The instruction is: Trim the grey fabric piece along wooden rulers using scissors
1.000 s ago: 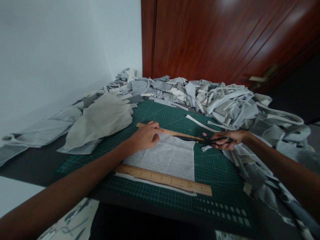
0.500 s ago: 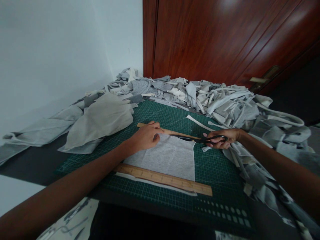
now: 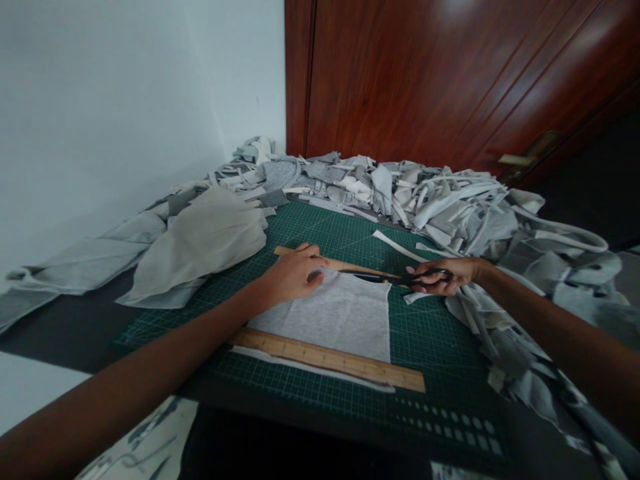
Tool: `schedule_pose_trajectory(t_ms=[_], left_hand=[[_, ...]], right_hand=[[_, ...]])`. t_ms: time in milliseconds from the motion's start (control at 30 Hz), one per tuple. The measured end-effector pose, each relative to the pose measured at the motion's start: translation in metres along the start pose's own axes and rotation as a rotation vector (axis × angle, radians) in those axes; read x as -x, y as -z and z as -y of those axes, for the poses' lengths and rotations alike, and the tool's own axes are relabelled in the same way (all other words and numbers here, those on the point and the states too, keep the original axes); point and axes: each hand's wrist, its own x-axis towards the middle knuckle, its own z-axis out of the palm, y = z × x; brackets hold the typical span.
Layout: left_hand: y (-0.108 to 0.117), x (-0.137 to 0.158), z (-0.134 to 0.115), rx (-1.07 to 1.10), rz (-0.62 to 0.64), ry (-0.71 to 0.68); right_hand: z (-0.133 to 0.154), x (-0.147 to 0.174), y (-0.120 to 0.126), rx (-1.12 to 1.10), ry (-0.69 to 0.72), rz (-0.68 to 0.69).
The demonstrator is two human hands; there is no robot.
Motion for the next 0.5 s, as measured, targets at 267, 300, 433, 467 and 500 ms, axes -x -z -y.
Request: schedule_pose_trajectory(t_ms=[267,300,433,467,500], left_hand=[[0.0002,0.0004,-0.0001,0.012,0.024,0.025],[0.0004,0.0003,0.0,0.011,0.026,0.025],[0.0009,-0.0001,-0.0002,0.008,0.04,0.029],[0.0011,-0.0001,-0.0004,0.008,0.041,0.03],[0.0012,-0.0001,-0.0007,0.007,0.041,0.03]], right_hand=[[0.0008,0.0043,-0.0005,0.03,-0.013,-0.057],[0.0002,0.0042,0.0003,0.032,-0.018,-0.042],[-0.0032,0.0024,0.0025,-0.015,-0.023,0.066],[-0.0038,0.0022,0.0024,-0.027,-0.013,0.078],[-0.0043,0.0022,0.0021,-0.034,0.0,0.08]])
